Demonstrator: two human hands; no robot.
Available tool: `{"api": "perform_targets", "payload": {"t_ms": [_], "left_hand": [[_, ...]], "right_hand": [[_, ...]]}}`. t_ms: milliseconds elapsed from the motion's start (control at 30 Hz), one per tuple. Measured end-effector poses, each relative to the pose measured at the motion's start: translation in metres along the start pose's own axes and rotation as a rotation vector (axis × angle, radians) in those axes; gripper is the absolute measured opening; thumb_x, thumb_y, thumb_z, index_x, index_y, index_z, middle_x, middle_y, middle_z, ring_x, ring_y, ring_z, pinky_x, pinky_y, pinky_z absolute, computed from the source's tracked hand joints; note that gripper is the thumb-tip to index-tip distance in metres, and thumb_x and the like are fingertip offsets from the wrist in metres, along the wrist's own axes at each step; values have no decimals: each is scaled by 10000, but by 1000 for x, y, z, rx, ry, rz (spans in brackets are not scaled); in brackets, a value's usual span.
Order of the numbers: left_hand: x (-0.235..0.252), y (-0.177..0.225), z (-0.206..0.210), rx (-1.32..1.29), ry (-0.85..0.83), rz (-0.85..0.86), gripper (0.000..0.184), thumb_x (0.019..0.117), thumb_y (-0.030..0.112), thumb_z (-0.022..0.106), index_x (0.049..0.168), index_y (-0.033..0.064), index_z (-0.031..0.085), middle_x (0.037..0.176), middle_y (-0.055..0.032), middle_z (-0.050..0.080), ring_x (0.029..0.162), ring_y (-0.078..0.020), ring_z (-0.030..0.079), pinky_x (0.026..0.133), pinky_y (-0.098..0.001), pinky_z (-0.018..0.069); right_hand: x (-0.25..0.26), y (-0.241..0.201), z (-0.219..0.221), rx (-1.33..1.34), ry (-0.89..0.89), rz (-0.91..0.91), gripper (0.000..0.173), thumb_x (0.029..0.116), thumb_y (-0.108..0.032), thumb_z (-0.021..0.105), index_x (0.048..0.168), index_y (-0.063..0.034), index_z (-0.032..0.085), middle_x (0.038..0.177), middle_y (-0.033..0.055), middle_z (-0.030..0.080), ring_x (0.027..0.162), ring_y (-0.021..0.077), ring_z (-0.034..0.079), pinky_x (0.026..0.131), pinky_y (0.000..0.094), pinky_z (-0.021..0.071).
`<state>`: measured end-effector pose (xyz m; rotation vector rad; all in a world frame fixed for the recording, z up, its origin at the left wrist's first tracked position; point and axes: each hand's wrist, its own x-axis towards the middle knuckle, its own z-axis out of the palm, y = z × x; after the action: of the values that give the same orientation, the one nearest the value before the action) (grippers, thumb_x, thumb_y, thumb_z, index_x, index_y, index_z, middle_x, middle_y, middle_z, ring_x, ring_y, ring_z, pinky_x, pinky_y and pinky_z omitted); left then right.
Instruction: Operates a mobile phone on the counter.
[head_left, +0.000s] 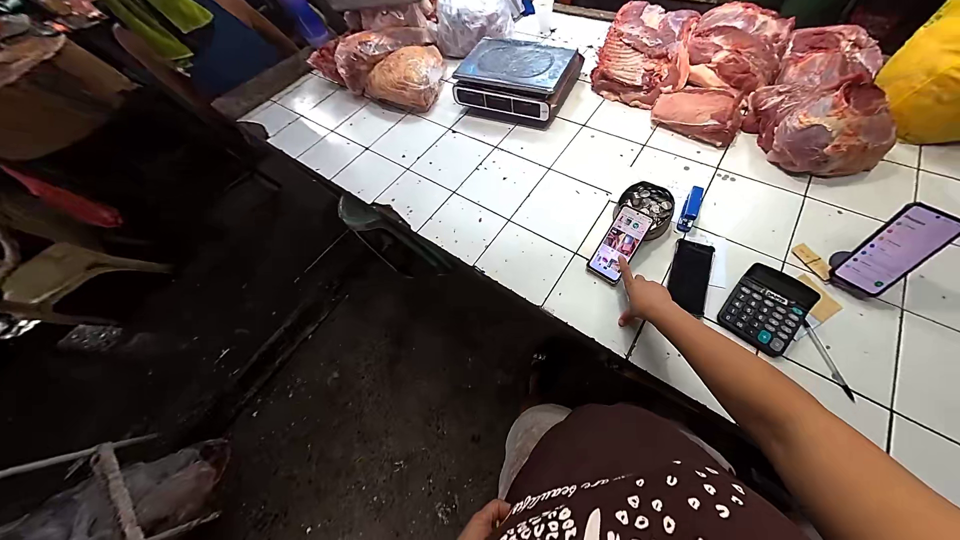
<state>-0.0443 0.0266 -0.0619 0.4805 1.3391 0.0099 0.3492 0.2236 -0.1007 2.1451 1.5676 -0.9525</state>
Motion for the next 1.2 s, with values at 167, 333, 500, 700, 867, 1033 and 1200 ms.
{"api": "perform_targets", "payload": {"t_ms": [167,333,500,700,867,1033,1200], "left_hand": [[8,65,-19,-365,47,-226,348,1079,149,298,857,145,566,648,18,652,556,-45,625,521,-216,527],[26,130,-57,-355,11,-320,297,1053,172,359,877,103,587,698,-55,674,595,-119,659,545,-274,556],[32,206,-77,-278,10,-398,284,1033,166,375,847,92,577,706,-82,678,591,-141,664,530,-287,557],[32,283,-68,-36,99,-372,269,1030,136,391,821,98,556,654,-70,654,541,-122,647,478,-258,536],[46,320,-64,190,86,-430,258,1025,126,399,799,118,523,625,-44,611,516,-97,608,457,-238,509],[53,338,-65,300,84,-451,277,1027,119,394,774,127,506,598,-28,587,492,-82,585,433,-220,486],[58,343,-80,272,55,-450,319,1025,111,384,736,128,517,578,-30,601,478,-77,597,425,-216,492]], "right_hand": [[-3,-8,1,-1,20,82,1359,784,-282,898,1642,-170,-150,1504,297,418,1142,471,639,933,593,527],[6,-12,0,3,7,129,1395,727,-219,930,1654,-277,-111,1490,307,420,1105,483,643,887,605,541],[6,-21,-1,40,59,191,1393,709,-118,924,1661,-235,-86,1486,317,419,1091,508,635,884,631,527],[3,-21,7,164,95,248,1339,724,-57,907,1665,-334,-4,1429,317,475,1085,515,627,881,646,514],[6,-31,6,242,121,339,1347,725,39,873,1665,-326,-21,1403,340,482,1007,521,649,859,657,514],[10,-34,12,220,171,397,1325,727,43,868,1662,-377,27,1334,329,527,954,506,652,810,637,528],[13,-36,13,203,182,413,1252,782,79,807,1666,-350,32,1308,323,552,960,502,653,830,634,517]]}}
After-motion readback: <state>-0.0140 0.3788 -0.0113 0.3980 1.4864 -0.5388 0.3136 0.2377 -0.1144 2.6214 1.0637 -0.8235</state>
